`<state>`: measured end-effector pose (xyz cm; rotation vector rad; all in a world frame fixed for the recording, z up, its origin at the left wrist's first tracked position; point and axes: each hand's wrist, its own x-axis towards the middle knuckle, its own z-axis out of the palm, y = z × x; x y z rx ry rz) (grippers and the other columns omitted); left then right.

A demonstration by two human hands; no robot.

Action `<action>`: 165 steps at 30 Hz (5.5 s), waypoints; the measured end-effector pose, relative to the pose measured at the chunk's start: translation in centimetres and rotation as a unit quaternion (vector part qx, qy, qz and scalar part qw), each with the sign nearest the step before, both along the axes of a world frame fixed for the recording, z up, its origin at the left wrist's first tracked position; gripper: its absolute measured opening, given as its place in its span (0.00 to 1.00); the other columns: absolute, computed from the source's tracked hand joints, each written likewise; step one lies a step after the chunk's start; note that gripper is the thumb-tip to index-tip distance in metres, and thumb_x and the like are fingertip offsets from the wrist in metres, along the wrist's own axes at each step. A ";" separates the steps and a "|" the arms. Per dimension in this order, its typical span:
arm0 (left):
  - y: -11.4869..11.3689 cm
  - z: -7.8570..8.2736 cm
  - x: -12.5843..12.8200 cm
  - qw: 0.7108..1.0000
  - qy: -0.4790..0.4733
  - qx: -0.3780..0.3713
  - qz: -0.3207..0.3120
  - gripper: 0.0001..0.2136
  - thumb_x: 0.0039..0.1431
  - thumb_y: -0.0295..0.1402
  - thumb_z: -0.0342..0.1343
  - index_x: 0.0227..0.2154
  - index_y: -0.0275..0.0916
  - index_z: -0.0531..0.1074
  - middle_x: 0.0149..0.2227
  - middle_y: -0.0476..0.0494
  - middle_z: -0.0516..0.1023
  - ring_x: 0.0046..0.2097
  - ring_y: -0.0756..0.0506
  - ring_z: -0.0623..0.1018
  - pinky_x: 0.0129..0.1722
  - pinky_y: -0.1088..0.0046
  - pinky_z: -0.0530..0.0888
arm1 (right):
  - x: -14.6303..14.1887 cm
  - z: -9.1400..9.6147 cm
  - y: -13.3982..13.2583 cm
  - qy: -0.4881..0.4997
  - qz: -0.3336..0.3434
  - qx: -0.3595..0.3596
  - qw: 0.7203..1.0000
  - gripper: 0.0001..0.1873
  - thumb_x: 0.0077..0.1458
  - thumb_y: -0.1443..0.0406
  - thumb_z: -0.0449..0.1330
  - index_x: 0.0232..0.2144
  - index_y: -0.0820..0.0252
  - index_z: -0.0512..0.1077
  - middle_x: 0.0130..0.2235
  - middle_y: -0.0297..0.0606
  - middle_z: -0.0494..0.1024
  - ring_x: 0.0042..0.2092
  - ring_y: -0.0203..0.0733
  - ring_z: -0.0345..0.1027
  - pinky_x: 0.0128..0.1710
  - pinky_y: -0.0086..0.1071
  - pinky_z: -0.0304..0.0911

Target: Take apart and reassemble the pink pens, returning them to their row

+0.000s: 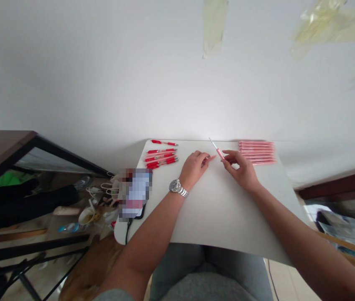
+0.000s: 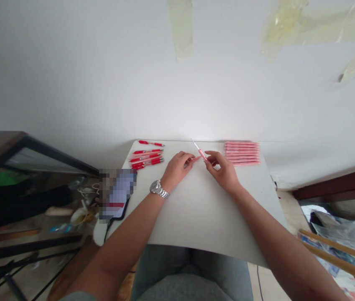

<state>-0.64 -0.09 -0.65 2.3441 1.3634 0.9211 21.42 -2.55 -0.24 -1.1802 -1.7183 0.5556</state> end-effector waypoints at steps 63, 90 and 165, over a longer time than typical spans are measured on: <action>1.2 1.9 -0.6 0.712 -0.661 -0.234 0.017 0.21 0.54 0.36 0.72 0.49 0.43 0.72 0.38 0.49 0.80 0.42 0.50 0.80 0.49 0.70 0.75 | -0.1 -0.3 -0.1 -0.018 0.050 0.003 0.999 0.14 0.65 0.59 0.62 0.51 0.53 0.75 0.38 0.37 0.82 0.37 0.41 0.79 0.40 0.36 0.75; 1.1 2.7 -0.7 0.684 -0.682 -0.257 0.009 0.19 0.55 0.39 0.72 0.47 0.41 0.78 0.38 0.48 0.80 0.43 0.49 0.82 0.50 0.71 0.76 | 0.1 -0.6 0.0 -0.050 0.080 -0.016 0.995 0.13 0.66 0.59 0.60 0.51 0.53 0.76 0.39 0.37 0.82 0.39 0.41 0.77 0.41 0.36 0.74; -0.2 2.5 -0.3 0.810 -0.514 -0.264 -0.099 0.14 0.60 0.44 0.68 0.43 0.41 0.81 0.44 0.39 0.83 0.49 0.42 0.82 0.53 0.62 0.78 | -0.2 0.1 -0.3 -0.046 0.074 0.002 0.996 0.12 0.67 0.58 0.60 0.50 0.53 0.76 0.39 0.37 0.82 0.37 0.41 0.77 0.39 0.36 0.74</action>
